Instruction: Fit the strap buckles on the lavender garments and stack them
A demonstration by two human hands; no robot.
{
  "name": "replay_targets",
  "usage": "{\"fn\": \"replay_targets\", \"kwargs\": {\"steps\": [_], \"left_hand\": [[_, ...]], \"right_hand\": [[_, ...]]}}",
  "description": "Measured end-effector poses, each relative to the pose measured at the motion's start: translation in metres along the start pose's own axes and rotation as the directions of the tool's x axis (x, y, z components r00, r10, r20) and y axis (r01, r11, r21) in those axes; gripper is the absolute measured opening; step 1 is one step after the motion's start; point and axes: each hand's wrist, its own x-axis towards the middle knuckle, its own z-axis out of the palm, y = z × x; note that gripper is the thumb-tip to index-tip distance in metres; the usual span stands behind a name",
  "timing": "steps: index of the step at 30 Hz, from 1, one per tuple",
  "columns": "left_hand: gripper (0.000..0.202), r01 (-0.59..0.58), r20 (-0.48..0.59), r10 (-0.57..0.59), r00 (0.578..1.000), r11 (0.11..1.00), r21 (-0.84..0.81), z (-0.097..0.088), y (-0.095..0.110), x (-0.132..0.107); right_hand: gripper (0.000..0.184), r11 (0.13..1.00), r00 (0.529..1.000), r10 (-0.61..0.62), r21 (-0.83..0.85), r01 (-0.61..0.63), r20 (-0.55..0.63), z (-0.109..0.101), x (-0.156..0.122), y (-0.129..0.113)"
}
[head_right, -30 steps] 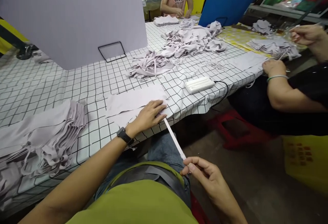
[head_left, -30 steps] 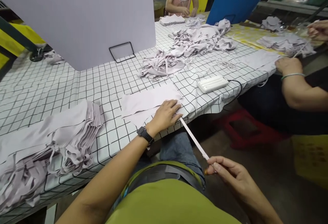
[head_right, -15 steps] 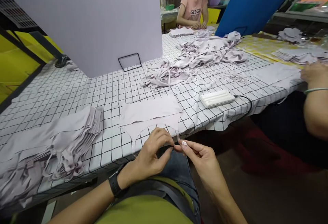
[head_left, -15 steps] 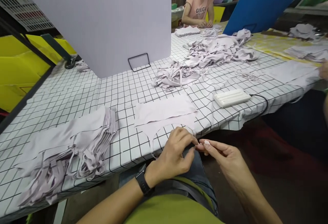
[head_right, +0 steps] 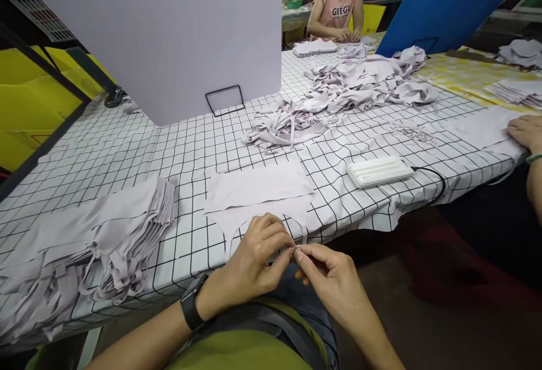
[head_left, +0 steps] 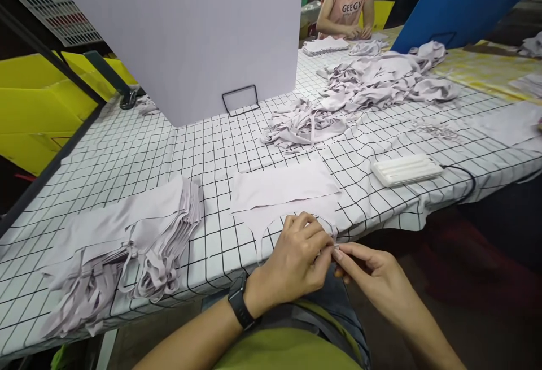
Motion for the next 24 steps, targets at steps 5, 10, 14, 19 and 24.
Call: {"fn": "replay_targets", "kwargs": {"steps": [5,10,14,19,24], "left_hand": [[0.013,0.445,0.109,-0.433,0.895,0.846,-0.294,-0.005,-0.003,0.008],[0.01,0.45,0.214,-0.406,0.888,0.863,-0.23,-0.016,-0.017,0.017],[0.01,0.217,0.078,-0.232,0.97,0.963,0.16,-0.016,-0.043,0.033],[0.011,0.111,0.156,-0.205,0.966,0.88,0.462,-0.006,-0.073,0.054],[0.012,0.173,-0.003,-0.18,0.984,0.939,0.296,-0.002,-0.085,0.056]], "right_hand": [[0.042,0.992,0.994,0.105,0.073,-0.104,-0.012,0.005,0.005,-0.003],[0.04,0.977,0.977,0.175,0.148,-0.156,-0.125,0.012,0.014,-0.014],[0.039,0.964,0.956,0.226,0.182,-0.192,-0.186,0.007,0.031,-0.019],[0.04,0.925,0.92,0.304,0.307,-0.224,-0.247,0.006,0.056,-0.017],[0.046,0.857,0.903,0.393,0.426,-0.291,-0.174,0.014,0.078,-0.02]]}}
